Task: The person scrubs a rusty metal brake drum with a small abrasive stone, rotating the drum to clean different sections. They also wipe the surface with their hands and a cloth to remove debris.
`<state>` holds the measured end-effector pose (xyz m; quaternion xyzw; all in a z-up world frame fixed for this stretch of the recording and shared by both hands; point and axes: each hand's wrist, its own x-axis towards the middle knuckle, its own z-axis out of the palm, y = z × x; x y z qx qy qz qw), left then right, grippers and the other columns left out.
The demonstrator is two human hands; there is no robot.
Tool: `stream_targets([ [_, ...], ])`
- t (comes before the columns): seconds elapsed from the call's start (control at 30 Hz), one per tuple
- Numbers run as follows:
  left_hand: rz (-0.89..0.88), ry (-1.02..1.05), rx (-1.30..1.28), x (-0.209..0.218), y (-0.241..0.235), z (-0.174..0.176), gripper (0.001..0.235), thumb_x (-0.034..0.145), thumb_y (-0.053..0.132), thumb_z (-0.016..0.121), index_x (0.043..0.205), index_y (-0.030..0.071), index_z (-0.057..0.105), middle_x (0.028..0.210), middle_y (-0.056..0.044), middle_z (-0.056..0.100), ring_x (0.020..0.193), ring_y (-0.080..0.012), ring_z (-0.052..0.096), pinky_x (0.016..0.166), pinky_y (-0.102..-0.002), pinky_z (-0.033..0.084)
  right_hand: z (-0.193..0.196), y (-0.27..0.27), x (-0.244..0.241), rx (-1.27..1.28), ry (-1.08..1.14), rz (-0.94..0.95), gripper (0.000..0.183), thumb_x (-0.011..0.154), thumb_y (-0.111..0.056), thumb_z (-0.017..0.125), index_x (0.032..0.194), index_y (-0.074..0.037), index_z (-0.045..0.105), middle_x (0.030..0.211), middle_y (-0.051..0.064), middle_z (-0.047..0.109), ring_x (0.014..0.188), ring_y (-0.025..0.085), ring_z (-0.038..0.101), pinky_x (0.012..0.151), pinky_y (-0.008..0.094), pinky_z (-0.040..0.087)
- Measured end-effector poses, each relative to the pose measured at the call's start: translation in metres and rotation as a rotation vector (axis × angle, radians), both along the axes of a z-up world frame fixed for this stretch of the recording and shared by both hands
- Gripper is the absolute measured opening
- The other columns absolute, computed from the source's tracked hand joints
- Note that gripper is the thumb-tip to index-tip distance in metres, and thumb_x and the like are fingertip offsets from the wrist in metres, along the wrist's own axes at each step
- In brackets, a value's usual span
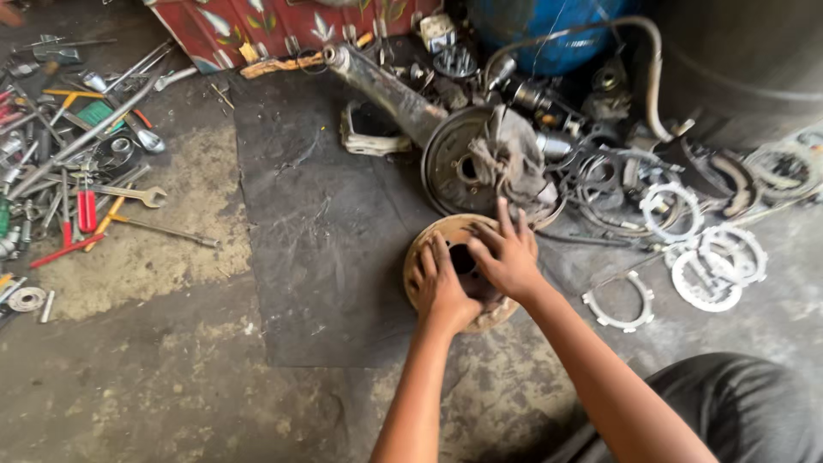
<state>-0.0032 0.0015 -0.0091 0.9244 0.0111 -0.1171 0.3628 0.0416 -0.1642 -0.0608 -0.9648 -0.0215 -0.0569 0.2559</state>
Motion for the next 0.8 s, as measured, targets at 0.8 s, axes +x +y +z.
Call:
stream_targets([
  [0.8, 0.028, 0.024, -0.032, 0.004, 0.002, -0.006, 0.128, 0.07, 0.035, 0.086, 0.163, 0.022, -0.002, 0.171, -0.013, 0.009, 0.153, -0.0465, 0.011, 0.12, -0.062, 0.014, -0.009, 0.035, -0.087, 0.016, -0.182, -0.054, 0.049, 0.104, -0.042, 0.041, 0.149, -0.031, 0.056, 0.171, 0.015, 0.018, 0.155, 0.048, 0.012, 0.121, 0.064, 0.008],
])
